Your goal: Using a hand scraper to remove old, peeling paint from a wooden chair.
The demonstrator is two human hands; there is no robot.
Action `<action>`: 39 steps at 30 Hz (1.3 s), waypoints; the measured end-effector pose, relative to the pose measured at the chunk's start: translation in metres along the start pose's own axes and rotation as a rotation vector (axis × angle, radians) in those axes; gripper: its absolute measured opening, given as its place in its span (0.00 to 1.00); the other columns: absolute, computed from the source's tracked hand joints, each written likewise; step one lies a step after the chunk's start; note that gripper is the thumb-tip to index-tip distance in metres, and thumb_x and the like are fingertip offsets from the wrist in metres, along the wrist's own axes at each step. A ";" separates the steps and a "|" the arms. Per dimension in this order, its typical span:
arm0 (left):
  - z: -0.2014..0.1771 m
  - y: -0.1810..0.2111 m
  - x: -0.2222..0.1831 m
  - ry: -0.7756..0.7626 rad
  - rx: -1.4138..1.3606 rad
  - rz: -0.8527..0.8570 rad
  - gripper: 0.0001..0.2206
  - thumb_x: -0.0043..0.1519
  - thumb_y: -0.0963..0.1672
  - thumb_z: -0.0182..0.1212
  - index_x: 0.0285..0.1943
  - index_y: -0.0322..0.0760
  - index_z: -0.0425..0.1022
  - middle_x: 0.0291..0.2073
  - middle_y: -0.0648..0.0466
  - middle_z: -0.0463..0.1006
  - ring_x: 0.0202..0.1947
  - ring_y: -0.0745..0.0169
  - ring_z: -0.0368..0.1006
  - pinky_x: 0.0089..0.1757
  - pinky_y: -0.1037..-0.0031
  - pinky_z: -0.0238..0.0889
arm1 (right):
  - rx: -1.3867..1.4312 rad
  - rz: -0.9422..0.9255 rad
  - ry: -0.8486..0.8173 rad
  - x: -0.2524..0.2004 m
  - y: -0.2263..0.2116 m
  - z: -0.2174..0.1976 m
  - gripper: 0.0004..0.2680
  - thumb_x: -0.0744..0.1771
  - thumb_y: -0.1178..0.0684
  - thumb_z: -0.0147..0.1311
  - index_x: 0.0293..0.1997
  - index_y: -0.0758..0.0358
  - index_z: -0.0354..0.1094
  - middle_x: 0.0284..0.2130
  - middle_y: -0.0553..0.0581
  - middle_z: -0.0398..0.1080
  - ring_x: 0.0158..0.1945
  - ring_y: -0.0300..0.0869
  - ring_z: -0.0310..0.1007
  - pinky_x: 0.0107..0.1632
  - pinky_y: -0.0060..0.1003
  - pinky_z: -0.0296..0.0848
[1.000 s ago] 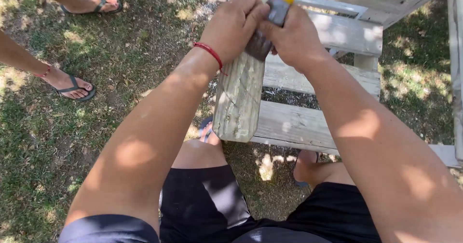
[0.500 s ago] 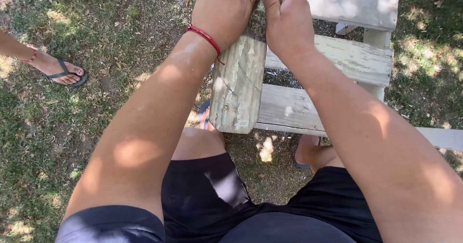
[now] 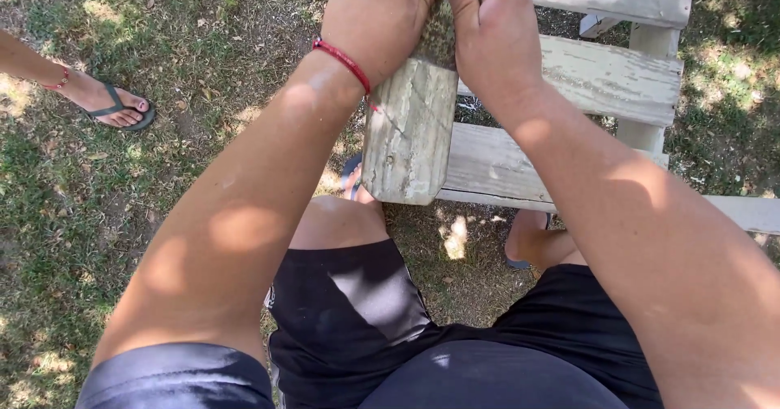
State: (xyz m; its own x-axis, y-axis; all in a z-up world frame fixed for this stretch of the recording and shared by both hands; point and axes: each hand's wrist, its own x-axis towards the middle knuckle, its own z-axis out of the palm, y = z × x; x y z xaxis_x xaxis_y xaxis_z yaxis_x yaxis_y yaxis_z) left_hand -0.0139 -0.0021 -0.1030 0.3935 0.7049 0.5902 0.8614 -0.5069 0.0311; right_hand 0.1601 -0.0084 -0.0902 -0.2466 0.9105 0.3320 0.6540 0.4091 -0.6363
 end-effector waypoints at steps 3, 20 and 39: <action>-0.009 0.007 -0.004 -0.031 -0.154 -0.107 0.09 0.69 0.46 0.47 0.37 0.43 0.68 0.26 0.53 0.73 0.22 0.47 0.70 0.21 0.57 0.61 | -0.002 -0.025 -0.004 -0.007 -0.009 -0.004 0.13 0.73 0.44 0.42 0.44 0.66 0.59 0.29 0.62 0.69 0.29 0.58 0.65 0.32 0.50 0.61; -0.021 0.022 -0.018 -0.163 -0.304 -0.207 0.16 0.72 0.51 0.38 0.37 0.39 0.62 0.25 0.47 0.73 0.23 0.41 0.69 0.24 0.54 0.58 | 0.056 0.034 -0.007 -0.033 -0.024 -0.010 0.14 0.73 0.42 0.42 0.41 0.65 0.57 0.26 0.57 0.66 0.26 0.48 0.61 0.27 0.47 0.57; -0.020 0.022 -0.027 -0.163 -0.303 -0.313 0.13 0.69 0.50 0.42 0.39 0.45 0.68 0.30 0.45 0.77 0.27 0.35 0.71 0.28 0.49 0.60 | 0.035 0.009 -0.027 -0.031 -0.020 -0.003 0.11 0.73 0.46 0.44 0.38 0.63 0.61 0.27 0.56 0.65 0.29 0.46 0.61 0.30 0.45 0.60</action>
State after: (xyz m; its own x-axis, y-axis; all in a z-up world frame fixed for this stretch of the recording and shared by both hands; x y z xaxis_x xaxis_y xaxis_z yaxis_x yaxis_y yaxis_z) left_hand -0.0120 -0.0428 -0.1019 0.1959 0.9035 0.3812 0.8236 -0.3626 0.4361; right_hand 0.1570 -0.0453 -0.0856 -0.2608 0.9151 0.3074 0.6311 0.4026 -0.6630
